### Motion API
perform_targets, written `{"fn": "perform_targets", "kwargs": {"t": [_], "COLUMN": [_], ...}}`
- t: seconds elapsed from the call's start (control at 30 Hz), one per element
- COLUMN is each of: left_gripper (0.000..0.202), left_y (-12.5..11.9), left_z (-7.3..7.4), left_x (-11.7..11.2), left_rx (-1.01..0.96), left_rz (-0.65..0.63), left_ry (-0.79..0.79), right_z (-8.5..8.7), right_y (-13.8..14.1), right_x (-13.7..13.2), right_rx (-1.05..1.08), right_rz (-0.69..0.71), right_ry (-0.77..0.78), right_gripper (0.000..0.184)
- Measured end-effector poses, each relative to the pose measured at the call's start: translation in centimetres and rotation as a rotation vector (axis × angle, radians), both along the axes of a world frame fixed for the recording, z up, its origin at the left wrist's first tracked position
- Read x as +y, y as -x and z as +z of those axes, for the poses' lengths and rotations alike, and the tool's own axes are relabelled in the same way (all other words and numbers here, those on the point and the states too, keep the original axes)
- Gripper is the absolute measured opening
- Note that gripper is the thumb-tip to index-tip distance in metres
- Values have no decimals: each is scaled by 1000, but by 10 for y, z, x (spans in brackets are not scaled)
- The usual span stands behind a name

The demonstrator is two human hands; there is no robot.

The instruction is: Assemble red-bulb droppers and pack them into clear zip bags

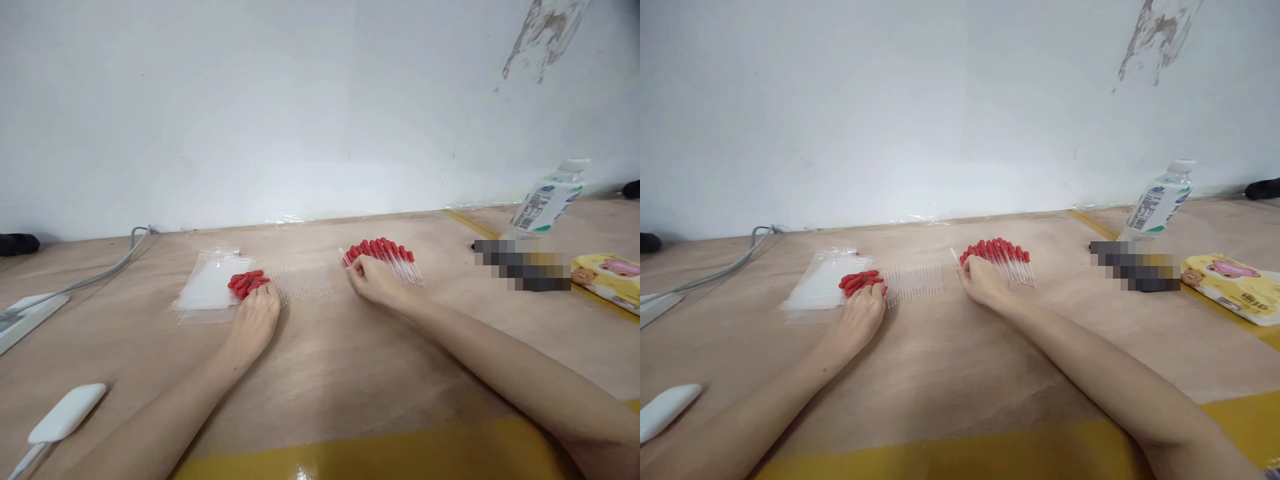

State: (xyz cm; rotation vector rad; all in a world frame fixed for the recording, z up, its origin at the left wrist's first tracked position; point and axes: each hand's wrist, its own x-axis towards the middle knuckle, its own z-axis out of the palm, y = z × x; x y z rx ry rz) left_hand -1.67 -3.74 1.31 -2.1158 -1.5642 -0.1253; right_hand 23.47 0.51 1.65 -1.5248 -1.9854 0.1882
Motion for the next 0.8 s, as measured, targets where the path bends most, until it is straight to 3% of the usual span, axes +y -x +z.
{"fn": "perform_targets", "kwargs": {"t": [0.07,0.13,0.23,0.3,0.5,0.8], "left_gripper": [31,29,20,21,19,20], "left_y": [-5,-11,-20,-25,-29,-38], "left_z": [2,1,-6,-10,-16,-15], "left_x": [-5,-9,-13,-14,-9,-8], "left_rx": [-21,-107,-298,-392,-628,-1010], "left_rz": [-67,-211,-447,-524,-515,-437], "left_ry": [-58,-80,33,147,208,388], "right_z": [-4,-8,-13,-18,-23,-14], "right_y": [-13,-22,-28,-28,-23,-8], "right_x": [-6,-12,-22,-28,-37,-54], "right_rx": [12,19,46,57,-47,-33], "right_rz": [32,58,108,158,355,415], "right_ry": [-68,-120,-141,-144,-224,-144], "right_gripper": [16,15,10,13,22,20]}}
